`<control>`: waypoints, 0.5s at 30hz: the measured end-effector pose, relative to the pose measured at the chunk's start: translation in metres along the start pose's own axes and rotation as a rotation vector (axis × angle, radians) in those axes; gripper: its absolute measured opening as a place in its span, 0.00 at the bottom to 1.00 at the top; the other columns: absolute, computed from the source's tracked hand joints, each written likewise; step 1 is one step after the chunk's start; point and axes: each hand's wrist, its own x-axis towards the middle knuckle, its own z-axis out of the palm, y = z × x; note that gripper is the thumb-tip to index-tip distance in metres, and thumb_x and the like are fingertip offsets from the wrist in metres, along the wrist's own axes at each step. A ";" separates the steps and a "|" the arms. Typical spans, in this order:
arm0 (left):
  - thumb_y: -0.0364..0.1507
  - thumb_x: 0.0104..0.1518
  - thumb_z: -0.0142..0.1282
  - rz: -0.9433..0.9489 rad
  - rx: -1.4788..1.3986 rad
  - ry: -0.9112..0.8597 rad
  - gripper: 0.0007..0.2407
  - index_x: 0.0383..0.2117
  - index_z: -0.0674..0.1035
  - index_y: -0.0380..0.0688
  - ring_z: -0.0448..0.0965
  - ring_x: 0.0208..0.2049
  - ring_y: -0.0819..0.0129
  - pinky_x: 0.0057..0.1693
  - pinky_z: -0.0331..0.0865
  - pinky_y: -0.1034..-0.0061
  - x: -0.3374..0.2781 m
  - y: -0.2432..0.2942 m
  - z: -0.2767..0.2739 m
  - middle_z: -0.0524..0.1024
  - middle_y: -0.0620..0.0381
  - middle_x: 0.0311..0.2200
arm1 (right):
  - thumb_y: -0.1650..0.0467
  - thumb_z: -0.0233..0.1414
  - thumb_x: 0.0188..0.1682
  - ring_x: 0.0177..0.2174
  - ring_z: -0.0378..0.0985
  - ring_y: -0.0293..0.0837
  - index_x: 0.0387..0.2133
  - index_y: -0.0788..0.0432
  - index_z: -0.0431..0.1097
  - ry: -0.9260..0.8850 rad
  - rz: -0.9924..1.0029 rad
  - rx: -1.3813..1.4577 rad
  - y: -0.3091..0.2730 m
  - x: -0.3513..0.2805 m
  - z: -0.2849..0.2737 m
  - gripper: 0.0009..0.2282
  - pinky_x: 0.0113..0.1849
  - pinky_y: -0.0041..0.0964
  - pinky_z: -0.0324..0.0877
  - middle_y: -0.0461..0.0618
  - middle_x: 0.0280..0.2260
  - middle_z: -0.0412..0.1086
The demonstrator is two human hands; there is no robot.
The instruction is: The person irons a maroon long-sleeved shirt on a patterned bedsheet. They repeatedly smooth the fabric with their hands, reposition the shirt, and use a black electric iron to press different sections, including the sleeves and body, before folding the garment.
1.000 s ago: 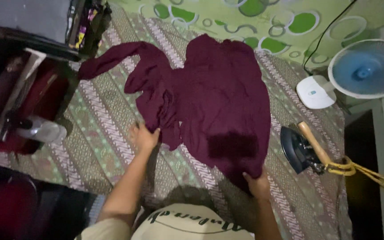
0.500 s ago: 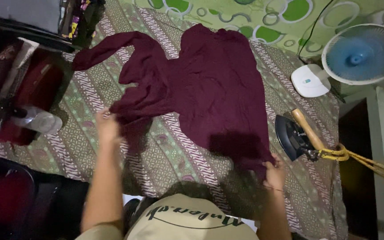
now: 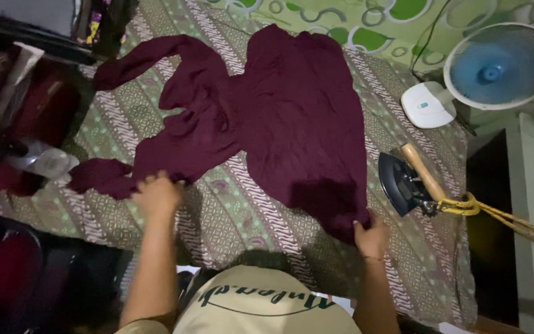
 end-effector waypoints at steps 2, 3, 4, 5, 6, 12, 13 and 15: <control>0.49 0.54 0.61 0.054 -0.027 -0.053 0.25 0.50 0.80 0.44 0.76 0.51 0.37 0.47 0.69 0.45 -0.007 0.054 -0.018 0.79 0.39 0.46 | 0.62 0.65 0.43 0.52 0.72 0.68 0.59 0.56 0.70 0.051 -0.043 -0.079 -0.004 -0.003 0.007 0.29 0.54 0.61 0.66 0.68 0.49 0.72; 0.45 0.56 0.60 0.147 -0.211 -0.169 0.21 0.48 0.82 0.42 0.79 0.48 0.35 0.46 0.72 0.45 -0.010 0.081 -0.025 0.81 0.38 0.43 | 0.55 0.65 0.40 0.54 0.72 0.64 0.59 0.48 0.70 0.020 -0.052 -0.145 -0.002 -0.003 0.012 0.31 0.55 0.58 0.66 0.61 0.51 0.71; 0.40 0.58 0.59 0.233 -0.390 -0.289 0.18 0.46 0.83 0.40 0.82 0.46 0.33 0.45 0.75 0.44 -0.017 0.101 -0.031 0.83 0.37 0.39 | 0.49 0.64 0.38 0.55 0.71 0.59 0.59 0.41 0.69 -0.021 -0.060 -0.211 0.000 -0.008 0.020 0.33 0.56 0.55 0.65 0.55 0.52 0.70; 0.40 0.58 0.59 0.231 -0.388 -0.298 0.18 0.46 0.83 0.40 0.82 0.46 0.33 0.45 0.75 0.44 -0.019 0.117 -0.010 0.83 0.37 0.39 | 0.49 0.64 0.38 0.55 0.71 0.59 0.59 0.41 0.69 -0.027 -0.056 -0.216 0.003 -0.015 0.024 0.33 0.56 0.55 0.65 0.55 0.52 0.70; 0.47 0.56 0.58 0.220 -0.437 -0.390 0.23 0.47 0.83 0.41 0.81 0.49 0.35 0.49 0.74 0.44 -0.017 0.134 0.009 0.83 0.38 0.42 | 0.47 0.63 0.37 0.57 0.68 0.60 0.61 0.38 0.66 -0.006 -0.024 -0.236 0.002 -0.018 0.028 0.36 0.56 0.58 0.64 0.54 0.55 0.66; 0.47 0.51 0.61 0.189 -0.578 -0.439 0.21 0.43 0.83 0.46 0.81 0.51 0.44 0.54 0.74 0.52 -0.007 0.188 0.108 0.83 0.45 0.41 | 0.52 0.62 0.42 0.50 0.74 0.58 0.58 0.40 0.63 0.038 0.105 -0.188 0.047 -0.003 0.044 0.30 0.52 0.58 0.65 0.54 0.45 0.71; 0.42 0.48 0.63 0.164 -0.613 -0.448 0.15 0.38 0.84 0.51 0.82 0.49 0.50 0.52 0.76 0.58 -0.003 0.189 0.134 0.84 0.52 0.38 | 0.58 0.63 0.44 0.44 0.81 0.56 0.49 0.46 0.70 -0.002 0.051 -0.186 0.067 0.001 0.047 0.20 0.47 0.54 0.71 0.52 0.38 0.78; 0.36 0.49 0.60 0.115 -0.862 -0.592 0.10 0.32 0.82 0.45 0.83 0.35 0.54 0.40 0.77 0.62 -0.025 0.185 0.110 0.82 0.47 0.29 | 0.62 0.61 0.47 0.45 0.80 0.56 0.49 0.48 0.71 0.000 0.111 -0.033 0.077 0.007 0.022 0.17 0.47 0.53 0.71 0.54 0.40 0.77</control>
